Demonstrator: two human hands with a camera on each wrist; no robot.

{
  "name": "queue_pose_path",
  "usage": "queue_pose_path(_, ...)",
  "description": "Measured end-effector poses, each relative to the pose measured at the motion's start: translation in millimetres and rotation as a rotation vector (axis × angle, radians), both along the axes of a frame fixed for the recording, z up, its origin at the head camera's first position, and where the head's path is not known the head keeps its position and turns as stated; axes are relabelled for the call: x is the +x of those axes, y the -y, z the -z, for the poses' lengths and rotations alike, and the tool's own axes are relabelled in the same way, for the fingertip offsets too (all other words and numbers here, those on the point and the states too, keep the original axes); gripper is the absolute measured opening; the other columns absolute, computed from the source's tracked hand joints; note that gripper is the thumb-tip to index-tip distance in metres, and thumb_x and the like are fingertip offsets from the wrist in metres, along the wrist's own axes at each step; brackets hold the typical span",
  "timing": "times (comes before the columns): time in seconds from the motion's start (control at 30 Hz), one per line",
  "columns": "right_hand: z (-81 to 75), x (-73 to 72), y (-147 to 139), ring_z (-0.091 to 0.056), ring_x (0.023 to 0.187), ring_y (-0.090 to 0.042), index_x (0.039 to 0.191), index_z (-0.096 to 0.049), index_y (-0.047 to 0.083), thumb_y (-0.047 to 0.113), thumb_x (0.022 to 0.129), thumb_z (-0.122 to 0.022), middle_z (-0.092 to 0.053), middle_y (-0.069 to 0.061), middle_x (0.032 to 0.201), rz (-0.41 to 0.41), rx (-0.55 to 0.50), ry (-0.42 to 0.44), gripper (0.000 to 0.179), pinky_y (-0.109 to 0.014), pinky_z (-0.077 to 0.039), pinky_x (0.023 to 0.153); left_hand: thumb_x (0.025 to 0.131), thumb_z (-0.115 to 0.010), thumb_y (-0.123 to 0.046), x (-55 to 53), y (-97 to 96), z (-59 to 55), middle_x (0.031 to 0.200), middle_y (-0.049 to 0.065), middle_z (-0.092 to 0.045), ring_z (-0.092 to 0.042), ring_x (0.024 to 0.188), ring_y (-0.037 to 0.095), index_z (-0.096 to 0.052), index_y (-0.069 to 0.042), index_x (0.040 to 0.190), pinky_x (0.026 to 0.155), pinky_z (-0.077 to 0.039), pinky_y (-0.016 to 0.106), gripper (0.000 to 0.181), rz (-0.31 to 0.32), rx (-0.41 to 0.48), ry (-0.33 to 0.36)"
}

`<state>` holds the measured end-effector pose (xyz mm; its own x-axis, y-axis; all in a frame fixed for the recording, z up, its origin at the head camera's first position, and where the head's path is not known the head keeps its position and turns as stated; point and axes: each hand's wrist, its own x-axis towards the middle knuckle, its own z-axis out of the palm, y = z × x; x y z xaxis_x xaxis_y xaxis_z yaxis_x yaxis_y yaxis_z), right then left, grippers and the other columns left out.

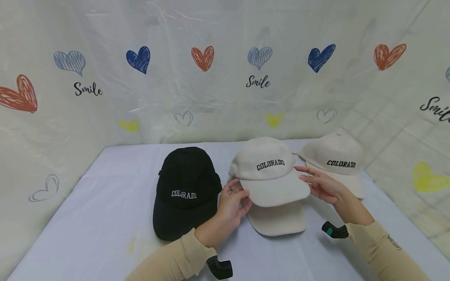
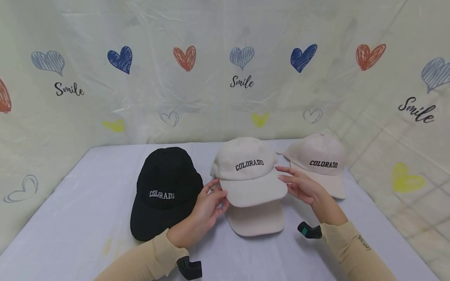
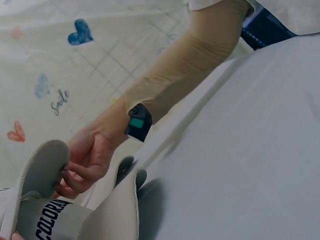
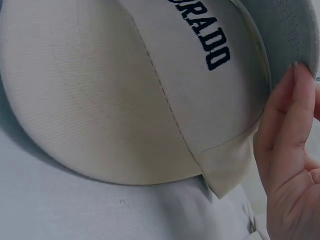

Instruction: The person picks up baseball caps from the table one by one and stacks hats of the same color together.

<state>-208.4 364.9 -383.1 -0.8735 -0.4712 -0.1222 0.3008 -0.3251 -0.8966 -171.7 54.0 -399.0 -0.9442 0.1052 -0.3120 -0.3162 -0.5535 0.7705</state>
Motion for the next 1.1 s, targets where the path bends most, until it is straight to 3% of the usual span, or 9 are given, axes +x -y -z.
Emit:
queue_pose_path(0.2,1.8,2.8,-3.2,-0.073,0.097,-0.014,0.124,-0.067,0.019,-0.001,0.108,-0.044,-0.07,-0.005,0.116,0.028,0.065,0.006,0.034,-0.026,-0.057,0.085,0.088,-0.062,0.01,4.3,0.2,2.7,0.107,0.007,-0.06,-0.06,0.081,0.015,-0.045,-0.012,0.136,0.071,-0.056,0.03,0.055,0.029,-0.018,-0.004)
queue_pose_path(0.7,12.0,8.1,-14.4,-0.07,0.098,-0.012,0.122,-0.062,0.027,0.003,0.107,-0.049,-0.071,0.0,0.111,0.011,0.271,-0.048,0.031,-0.029,-0.058,0.086,0.091,-0.063,0.007,10.0,-2.5,16.4,0.114,0.009,-0.06,-0.059,0.09,0.018,-0.04,-0.013,0.14,0.072,-0.057,0.032,0.057,0.097,-0.133,-0.006)
queue_pose_path(1.1,11.7,11.0,-15.2,-0.07,0.099,-0.013,0.122,-0.056,0.024,0.006,0.107,-0.051,-0.07,0.0,0.112,-0.004,0.352,-0.066,0.024,-0.03,-0.058,0.085,0.1,-0.056,-0.002,7.6,-1.6,20.6,0.107,0.006,-0.063,-0.061,0.076,0.012,-0.047,-0.006,0.139,0.07,-0.056,0.029,0.039,0.125,-0.169,0.002)
